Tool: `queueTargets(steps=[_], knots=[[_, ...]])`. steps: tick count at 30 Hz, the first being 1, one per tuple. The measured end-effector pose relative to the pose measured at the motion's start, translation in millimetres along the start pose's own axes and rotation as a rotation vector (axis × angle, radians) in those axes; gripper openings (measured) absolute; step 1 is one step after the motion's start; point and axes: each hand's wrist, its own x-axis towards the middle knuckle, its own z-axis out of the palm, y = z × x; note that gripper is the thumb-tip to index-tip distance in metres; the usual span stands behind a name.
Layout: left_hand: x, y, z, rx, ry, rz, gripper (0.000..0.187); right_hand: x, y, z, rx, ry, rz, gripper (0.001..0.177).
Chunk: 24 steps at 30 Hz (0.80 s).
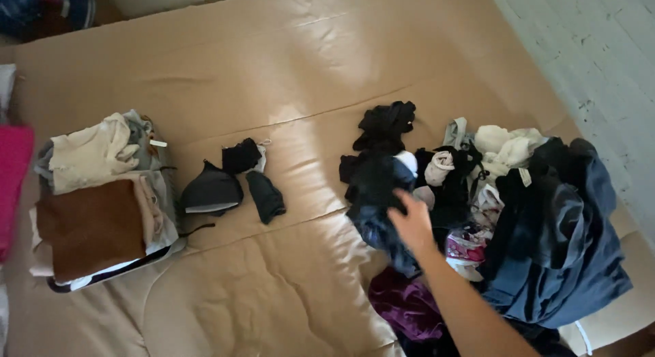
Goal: The person folds several garments one by one on a bed, including a gray tank top, a beige top, a brown top, a black top, a white top, and a black long-sleeve shirt. Each item is smoothed, folded, and placed into a gray laundry basket.
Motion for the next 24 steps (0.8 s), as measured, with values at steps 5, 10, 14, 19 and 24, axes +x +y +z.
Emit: queueTargets(steps=[5,10,14,19,24], knots=[[55,59,44,-0.202,-0.086,-0.046,0.063,-98,-44,-8,0.133,-0.122,-0.120,0.039],[104,123,65,-0.505,-0.101,0.286,0.084,-159,-97,-14,0.266,-0.220,-0.359,0.020],[94,210,19,-0.417,-0.103,-0.075,0.047,-191,-120,-27,0.281,-0.275,-0.500,0.022],[60,292,-47,-0.404,-0.253,-0.094,0.052,-208,-176,-49,0.470,-0.326,-0.366,0.034],[46,319,-87,-0.227,-0.448,0.240,0.049,-196,-201,-56,0.664,-0.530,-0.163,0.148]])
